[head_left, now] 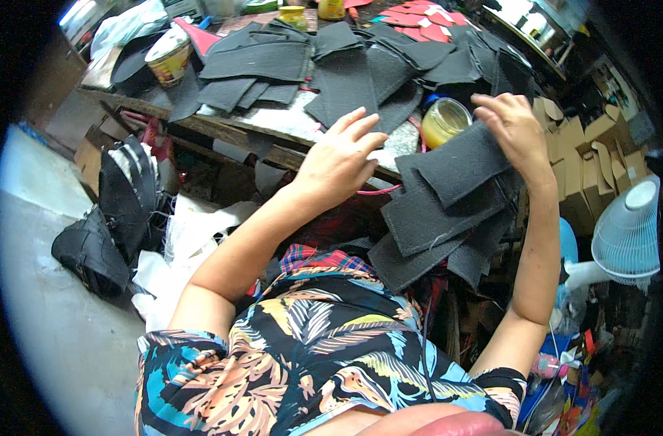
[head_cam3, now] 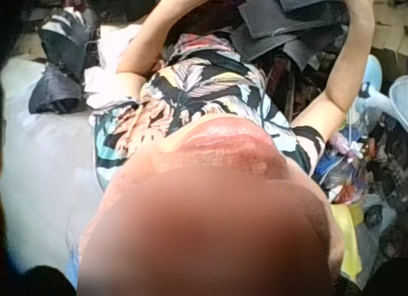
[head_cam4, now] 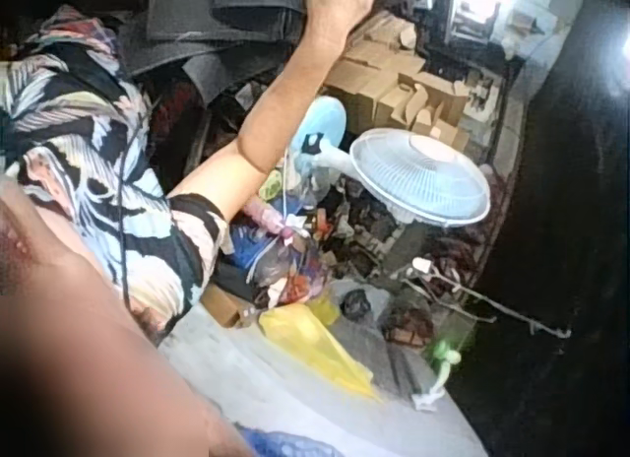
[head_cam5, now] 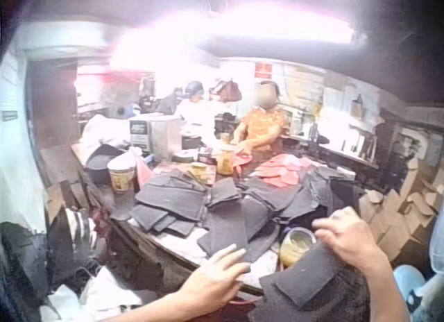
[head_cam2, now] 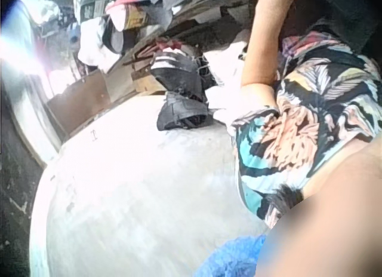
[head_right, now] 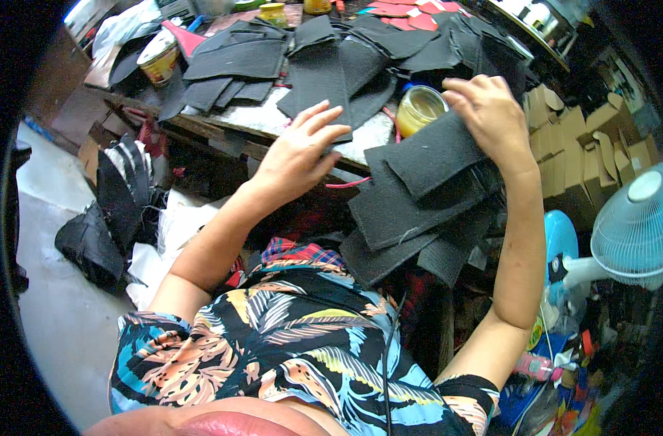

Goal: The person repeatedly picks up black fabric pieces, applies a yellow paste from a small jar to the edges, and places them back on the table. The process is repeated for multiple pieces in a continuous loop.

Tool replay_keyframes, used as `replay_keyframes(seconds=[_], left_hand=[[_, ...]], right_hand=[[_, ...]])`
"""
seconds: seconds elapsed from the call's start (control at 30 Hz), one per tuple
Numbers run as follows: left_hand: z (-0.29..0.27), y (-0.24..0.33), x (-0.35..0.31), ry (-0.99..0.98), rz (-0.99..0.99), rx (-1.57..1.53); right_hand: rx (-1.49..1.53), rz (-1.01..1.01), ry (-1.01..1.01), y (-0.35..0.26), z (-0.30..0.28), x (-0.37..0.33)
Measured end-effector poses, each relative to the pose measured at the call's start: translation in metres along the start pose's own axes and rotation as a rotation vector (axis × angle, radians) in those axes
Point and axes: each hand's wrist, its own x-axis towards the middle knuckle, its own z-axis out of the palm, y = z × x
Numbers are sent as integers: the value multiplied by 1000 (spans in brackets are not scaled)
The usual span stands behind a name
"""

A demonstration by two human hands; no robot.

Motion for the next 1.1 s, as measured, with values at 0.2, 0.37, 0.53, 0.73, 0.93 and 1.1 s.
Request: replay_keyframes(seconds=[0.2, 0.37, 0.53, 0.73, 0.93, 1.1], left_hand=[[16, -11, -5, -189, -99, 176], [-15, -46, 7, -25, -191, -312], [-49, -109, 23, 160, -152, 166], [-59, -169, 25, -56, -487, 660], [-82, -174, 42, 407, -437, 520], [-135, -100, 55, 868, -219, 83]], right_hand=[[-300, -12, -382, -40, 24, 37], [-404, -52, -512, -36, 48, 45], [-374, -96, -438, -25, 36, 50], [-167, 27, -118, -30, 0, 30], [0, -78, -73, -59, -33, 14], [246, -74, 277, -77, -71, 1]])
